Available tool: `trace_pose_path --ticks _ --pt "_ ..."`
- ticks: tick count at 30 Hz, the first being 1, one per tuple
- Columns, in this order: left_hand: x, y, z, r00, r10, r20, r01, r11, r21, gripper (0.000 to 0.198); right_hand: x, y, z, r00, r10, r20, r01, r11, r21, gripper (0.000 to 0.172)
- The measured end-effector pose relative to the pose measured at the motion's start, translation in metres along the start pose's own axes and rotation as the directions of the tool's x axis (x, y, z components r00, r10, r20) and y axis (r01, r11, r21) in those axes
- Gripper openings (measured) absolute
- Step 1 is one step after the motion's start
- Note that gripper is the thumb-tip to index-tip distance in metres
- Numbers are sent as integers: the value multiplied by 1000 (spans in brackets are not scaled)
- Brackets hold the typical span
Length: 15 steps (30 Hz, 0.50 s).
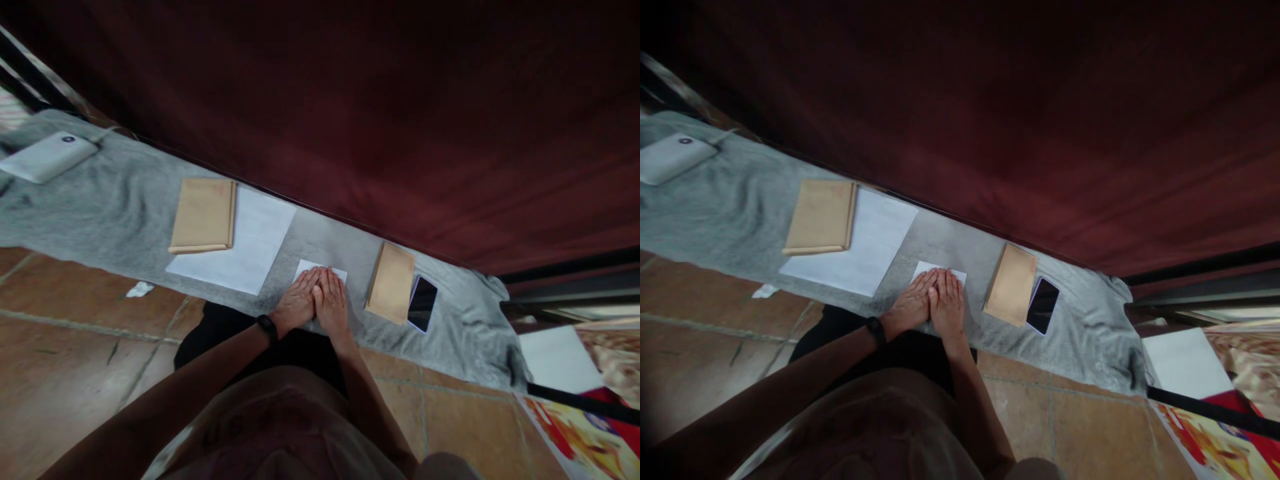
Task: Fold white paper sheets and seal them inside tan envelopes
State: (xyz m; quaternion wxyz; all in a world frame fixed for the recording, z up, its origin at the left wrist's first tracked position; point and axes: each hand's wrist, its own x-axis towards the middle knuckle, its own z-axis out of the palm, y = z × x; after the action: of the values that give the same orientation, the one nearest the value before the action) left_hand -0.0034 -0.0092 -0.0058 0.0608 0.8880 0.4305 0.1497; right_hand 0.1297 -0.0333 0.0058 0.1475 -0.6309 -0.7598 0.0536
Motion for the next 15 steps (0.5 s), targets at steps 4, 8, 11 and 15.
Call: trace_pose_path --ticks 4,8,11,15 --pt "0 0 0 1000 5 5 -5 1000 -24 61 0 2 5 999 32 -33 -32 999 -11 53" --pt "1 0 -2 1000 -13 1 13 1000 -24 59 -2 7 7 997 52 -56 -54 998 -37 53" --pt "-1 -2 -4 999 -42 -24 42 999 -8 58 -3 11 7 997 52 -51 -55 996 -63 52" --pt "-4 -11 -9 994 -104 -37 104 995 0 60 -4 14 6 993 88 -79 -94 993 -78 52"
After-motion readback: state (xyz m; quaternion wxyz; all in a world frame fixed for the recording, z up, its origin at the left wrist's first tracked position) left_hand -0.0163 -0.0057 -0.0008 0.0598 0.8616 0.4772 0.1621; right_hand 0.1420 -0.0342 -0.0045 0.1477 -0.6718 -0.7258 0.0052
